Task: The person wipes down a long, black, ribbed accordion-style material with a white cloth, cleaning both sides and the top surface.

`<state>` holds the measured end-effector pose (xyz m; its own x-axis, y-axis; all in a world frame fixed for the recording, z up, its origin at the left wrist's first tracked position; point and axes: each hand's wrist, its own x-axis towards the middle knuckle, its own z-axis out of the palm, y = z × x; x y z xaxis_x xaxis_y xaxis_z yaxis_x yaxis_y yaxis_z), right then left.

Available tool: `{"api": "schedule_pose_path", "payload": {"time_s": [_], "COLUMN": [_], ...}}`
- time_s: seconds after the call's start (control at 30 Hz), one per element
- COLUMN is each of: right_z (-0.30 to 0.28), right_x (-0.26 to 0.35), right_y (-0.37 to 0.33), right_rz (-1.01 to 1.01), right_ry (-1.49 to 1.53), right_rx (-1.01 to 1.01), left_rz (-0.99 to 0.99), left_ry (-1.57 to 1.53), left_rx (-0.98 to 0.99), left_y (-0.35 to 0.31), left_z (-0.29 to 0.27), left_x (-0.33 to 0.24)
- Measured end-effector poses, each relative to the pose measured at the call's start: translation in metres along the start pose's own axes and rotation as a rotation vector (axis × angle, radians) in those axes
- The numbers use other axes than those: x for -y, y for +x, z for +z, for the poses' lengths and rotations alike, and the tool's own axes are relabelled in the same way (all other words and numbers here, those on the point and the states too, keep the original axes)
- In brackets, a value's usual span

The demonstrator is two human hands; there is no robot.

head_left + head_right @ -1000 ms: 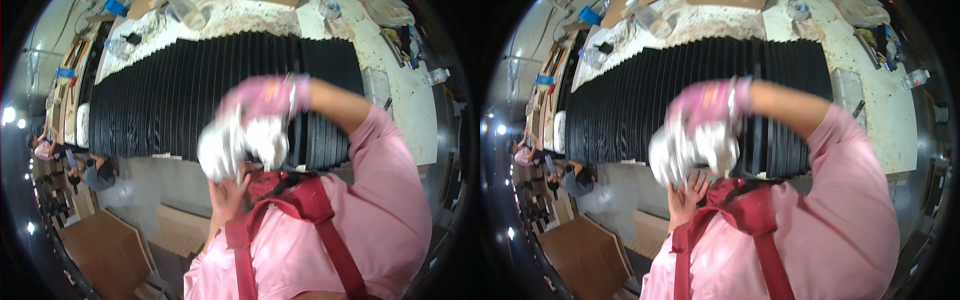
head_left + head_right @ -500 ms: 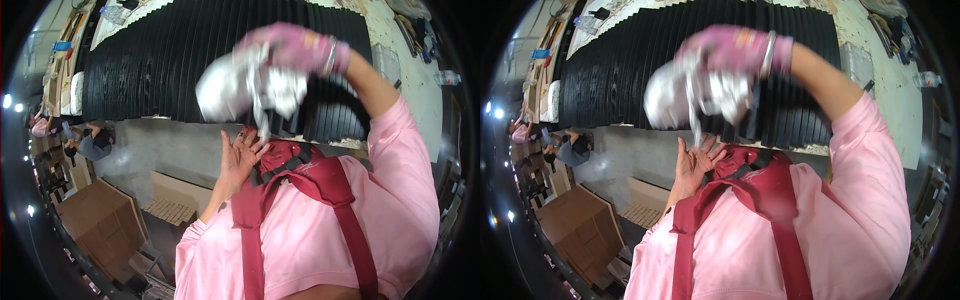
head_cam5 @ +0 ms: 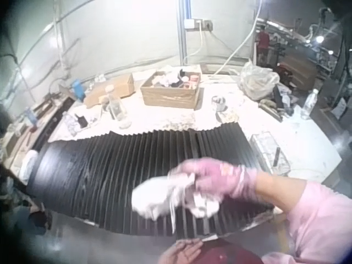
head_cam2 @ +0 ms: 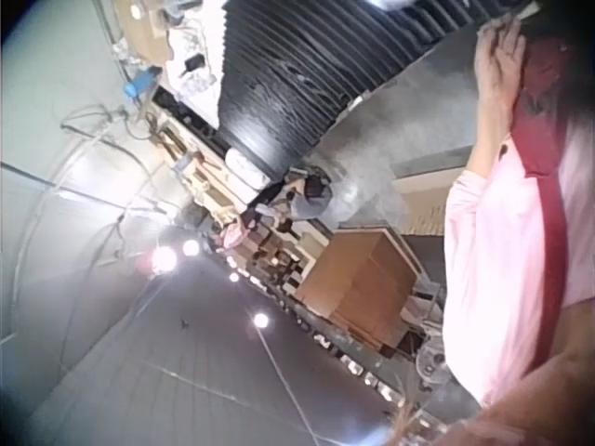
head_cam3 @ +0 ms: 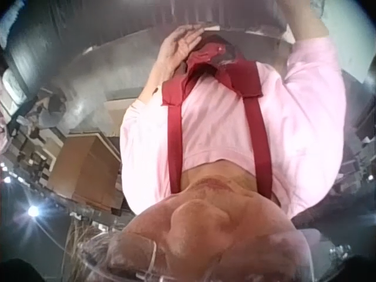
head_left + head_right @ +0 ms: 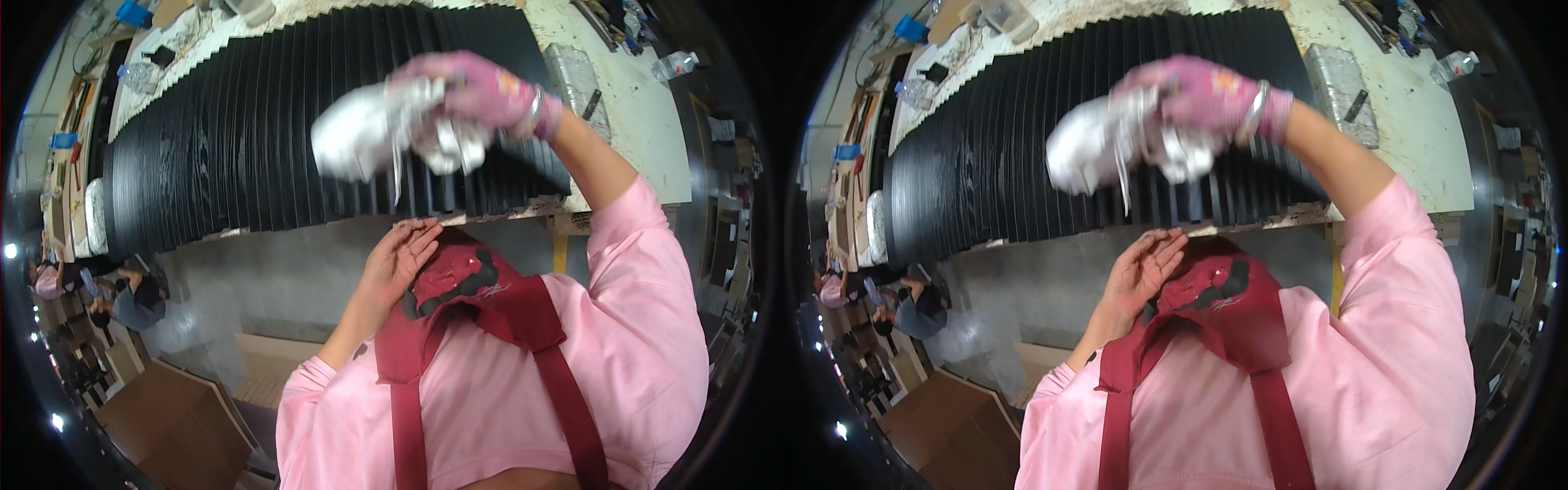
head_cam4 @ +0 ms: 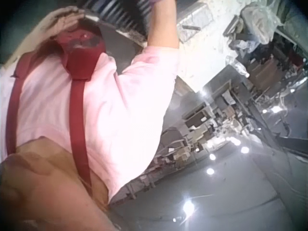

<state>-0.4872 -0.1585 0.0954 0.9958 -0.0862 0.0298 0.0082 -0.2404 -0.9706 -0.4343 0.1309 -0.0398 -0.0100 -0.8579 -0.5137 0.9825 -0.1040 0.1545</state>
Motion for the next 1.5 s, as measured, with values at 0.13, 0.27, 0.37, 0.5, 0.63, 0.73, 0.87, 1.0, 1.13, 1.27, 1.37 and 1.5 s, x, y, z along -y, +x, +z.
{"api": "schedule_pose_path", "payload": {"time_s": [0.13,0.27,0.37,0.5,0.63,0.73,0.87,1.0,1.13,1.27,1.37,1.5], "right_z": [-0.045,0.001,0.001,-0.134,-0.151,-0.017,-0.012,-0.07,-0.011,-0.023,-0.106,-0.198], "right_x": [-0.051,-0.057,-0.024,-0.053,-0.09,-0.074,-0.036,-0.04,-0.079,-0.039,-0.032,-0.091], "right_y": [0.019,-0.009,-0.023,-0.004,-0.039,-0.102,-0.141,-0.118,-0.142,-0.148,-0.117,-0.109], "right_rz": [-0.042,-0.287,-0.261,-0.221,-0.404,0.132,-0.091,-0.227,-0.047,-0.276,-0.191,-0.061], "right_ry": [-0.527,-0.815,-0.166,-0.191,-1.17,-0.753,-0.093,-0.227,-0.544,-0.079,-0.008,-0.445], "right_rx": [-0.5,-0.027,0.285,-0.295,-0.292,0.164,0.569,-0.216,0.051,0.507,-0.014,-0.594], "left_rz": [0.015,0.044,0.071,-0.055,0.005,0.129,0.144,0.111,-0.023,0.363,-0.032,-0.068], "left_ry": [-0.012,0.044,0.361,0.807,0.998,0.929,1.196,0.92,0.953,1.656,1.095,1.146], "left_rx": [-0.011,-0.078,-0.319,-0.218,-0.108,-0.217,-0.349,-0.25,-0.216,-0.272,-0.067,0.173], "left_y": [-0.003,-0.006,-0.006,0.013,0.047,0.05,0.047,0.051,0.053,0.056,0.069,0.107], "left_z": [0.019,0.029,0.02,0.045,0.07,0.064,0.089,0.078,0.073,0.083,0.097,0.116], "left_x": [0.004,0.009,0.025,0.063,0.083,0.094,0.104,0.11,0.107,0.122,0.124,0.14]}}
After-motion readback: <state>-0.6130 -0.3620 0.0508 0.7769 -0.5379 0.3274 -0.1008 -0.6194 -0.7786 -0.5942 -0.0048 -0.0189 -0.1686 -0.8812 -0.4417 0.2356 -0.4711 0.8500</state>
